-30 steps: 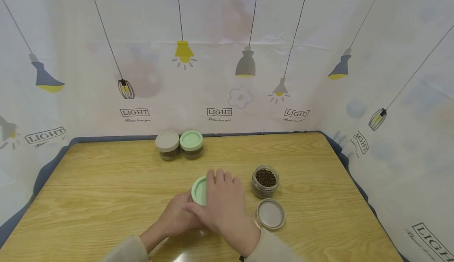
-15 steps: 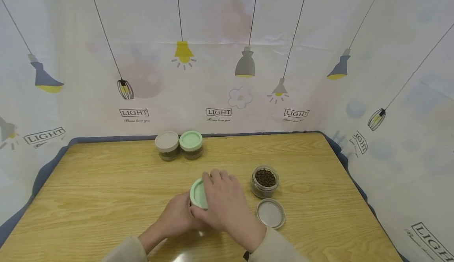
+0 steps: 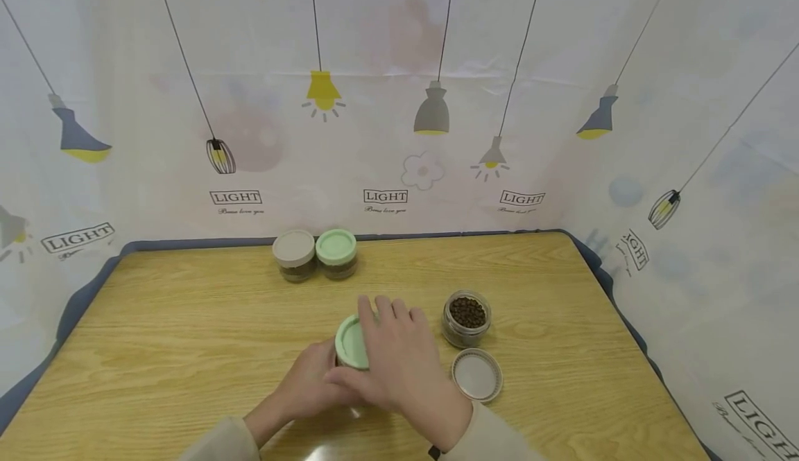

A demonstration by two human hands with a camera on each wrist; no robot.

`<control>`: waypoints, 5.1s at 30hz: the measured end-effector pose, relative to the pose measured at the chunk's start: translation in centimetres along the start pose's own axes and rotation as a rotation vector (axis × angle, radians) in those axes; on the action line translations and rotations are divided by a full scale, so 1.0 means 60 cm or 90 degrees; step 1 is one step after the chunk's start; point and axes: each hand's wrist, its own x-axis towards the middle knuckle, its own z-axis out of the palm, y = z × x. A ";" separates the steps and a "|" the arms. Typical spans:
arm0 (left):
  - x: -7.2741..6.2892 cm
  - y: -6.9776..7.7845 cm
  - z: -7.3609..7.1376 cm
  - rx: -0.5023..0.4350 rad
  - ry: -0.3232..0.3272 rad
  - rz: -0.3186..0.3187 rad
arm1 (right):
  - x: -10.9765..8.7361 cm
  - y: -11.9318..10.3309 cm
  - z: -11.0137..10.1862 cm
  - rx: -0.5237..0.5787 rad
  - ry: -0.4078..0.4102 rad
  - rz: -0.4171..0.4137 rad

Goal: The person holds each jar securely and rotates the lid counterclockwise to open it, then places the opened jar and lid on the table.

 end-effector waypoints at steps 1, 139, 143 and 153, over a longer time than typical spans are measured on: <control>0.000 0.001 0.000 0.001 0.003 0.001 | 0.000 -0.002 0.000 -0.003 0.010 0.015; -0.003 0.003 0.012 -0.043 -0.037 -0.002 | 0.019 0.012 -0.020 0.056 -0.110 -0.031; -0.003 0.004 0.010 -0.047 -0.044 -0.005 | 0.018 0.018 -0.029 0.071 -0.116 -0.056; -0.002 0.007 0.012 -0.026 -0.024 -0.010 | 0.012 0.001 -0.030 0.016 -0.082 0.072</control>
